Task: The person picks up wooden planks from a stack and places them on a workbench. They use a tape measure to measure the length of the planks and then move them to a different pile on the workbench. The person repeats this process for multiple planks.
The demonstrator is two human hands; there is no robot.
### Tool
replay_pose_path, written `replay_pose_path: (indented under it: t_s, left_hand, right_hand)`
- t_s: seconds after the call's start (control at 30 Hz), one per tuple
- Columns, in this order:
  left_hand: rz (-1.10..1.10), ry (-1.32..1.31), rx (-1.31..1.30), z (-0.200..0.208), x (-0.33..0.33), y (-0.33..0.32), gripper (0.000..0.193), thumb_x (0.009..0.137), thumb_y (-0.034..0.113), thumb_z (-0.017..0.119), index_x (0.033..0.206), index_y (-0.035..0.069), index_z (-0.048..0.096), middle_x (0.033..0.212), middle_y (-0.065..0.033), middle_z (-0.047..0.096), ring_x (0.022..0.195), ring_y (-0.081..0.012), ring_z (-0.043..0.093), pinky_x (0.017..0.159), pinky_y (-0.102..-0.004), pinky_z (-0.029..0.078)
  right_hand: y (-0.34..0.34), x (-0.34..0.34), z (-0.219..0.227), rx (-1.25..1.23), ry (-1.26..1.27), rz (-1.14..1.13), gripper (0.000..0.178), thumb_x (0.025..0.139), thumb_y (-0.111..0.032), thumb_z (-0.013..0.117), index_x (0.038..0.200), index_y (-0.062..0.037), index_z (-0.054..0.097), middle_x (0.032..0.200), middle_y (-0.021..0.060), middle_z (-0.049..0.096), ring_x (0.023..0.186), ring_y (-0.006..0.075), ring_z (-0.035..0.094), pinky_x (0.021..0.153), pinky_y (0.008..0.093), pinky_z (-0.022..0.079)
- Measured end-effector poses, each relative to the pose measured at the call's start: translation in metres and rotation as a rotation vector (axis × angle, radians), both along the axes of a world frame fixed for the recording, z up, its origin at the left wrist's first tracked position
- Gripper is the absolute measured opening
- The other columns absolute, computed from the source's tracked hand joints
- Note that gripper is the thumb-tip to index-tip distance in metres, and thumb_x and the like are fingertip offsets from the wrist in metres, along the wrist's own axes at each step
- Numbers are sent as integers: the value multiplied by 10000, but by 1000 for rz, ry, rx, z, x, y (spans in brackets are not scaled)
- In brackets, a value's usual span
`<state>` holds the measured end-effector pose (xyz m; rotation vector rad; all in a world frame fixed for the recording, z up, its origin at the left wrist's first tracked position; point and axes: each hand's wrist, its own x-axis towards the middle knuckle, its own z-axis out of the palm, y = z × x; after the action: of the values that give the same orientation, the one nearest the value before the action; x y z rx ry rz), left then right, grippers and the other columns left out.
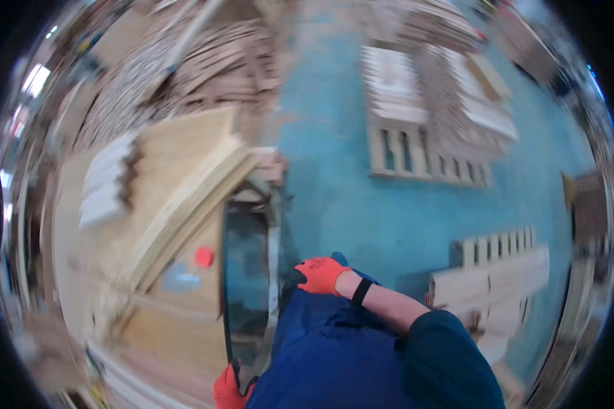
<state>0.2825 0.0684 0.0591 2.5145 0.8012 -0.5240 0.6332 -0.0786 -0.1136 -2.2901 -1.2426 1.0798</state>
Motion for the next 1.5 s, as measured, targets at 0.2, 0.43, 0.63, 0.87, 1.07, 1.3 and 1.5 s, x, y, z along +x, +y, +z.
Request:
replay_pose_path:
  t_s: [0.2, 0.43, 0.63, 0.87, 1.07, 1.3, 1.5]
  left_hand:
    - [-357, 18, -61, -16, 112, -3, 692, 891, 371, 706, 1430, 11, 463, 1242, -289, 589, 1099, -462, 577, 935, -495, 475]
    - [-516, 146, -376, -99, 231, -16, 571, 941, 276, 663, 1416, 7, 497, 1291, -199, 631, 1220, -299, 587, 998, -415, 474]
    - [-275, 427, -665, -113, 385, -86, 525, 959, 241, 628, 1413, 5, 511, 1309, -130, 643, 1221, -262, 589, 1025, -395, 459]
    - [-744, 504, -388, -199, 578, -126, 497, 924, 315, 673, 1323, 29, 596, 1220, -156, 681, 1125, -281, 640, 961, -399, 497]
    - [-1102, 343, -340, -291, 753, -225, 444, 910, 333, 703, 1208, 6, 672, 1078, -161, 734, 1004, -290, 688, 882, -397, 532]
    - [-1408, 434, -129, -254, 905, -449, 658, 866, 539, 660, 1287, 35, 612, 1125, -273, 689, 1074, -381, 672, 880, -463, 530]
    - [-1697, 199, -189, -243, 1025, -620, 608, 862, 454, 622, 1305, 39, 589, 1173, -284, 661, 1107, -451, 628, 941, -497, 514]
  right_hand:
    - [-152, 9, -35, -21, 179, -482, 433, 918, -421, 584, 1166, -71, 639, 1194, 177, 657, 1108, 358, 622, 948, 453, 483]
    - [-284, 52, -52, 117, 230, -923, 393, 917, -439, 570, 1016, -66, 642, 1044, 189, 688, 1013, 401, 633, 865, 491, 495]
    - [-419, 68, -62, 232, 136, -1400, 387, 916, -428, 579, 1040, -71, 664, 1034, 187, 696, 990, 398, 642, 856, 485, 504]
    - [-520, 31, -93, 208, 39, -1979, 402, 922, -425, 582, 1066, -59, 668, 1054, 201, 687, 999, 395, 642, 864, 475, 503]
    - [-560, 6, -121, -123, 392, -2126, 507, 876, -473, 575, 1087, -24, 679, 1133, 237, 675, 1076, 413, 631, 918, 481, 499]
    - [-621, 63, -109, -189, 460, -2395, 562, 841, -547, 605, 1084, -54, 726, 1144, 215, 691, 1111, 395, 638, 974, 449, 498]
    - [-665, 100, -183, -68, 378, -2571, 594, 837, -569, 628, 1125, -59, 723, 1108, 229, 708, 1087, 347, 669, 930, 440, 520]
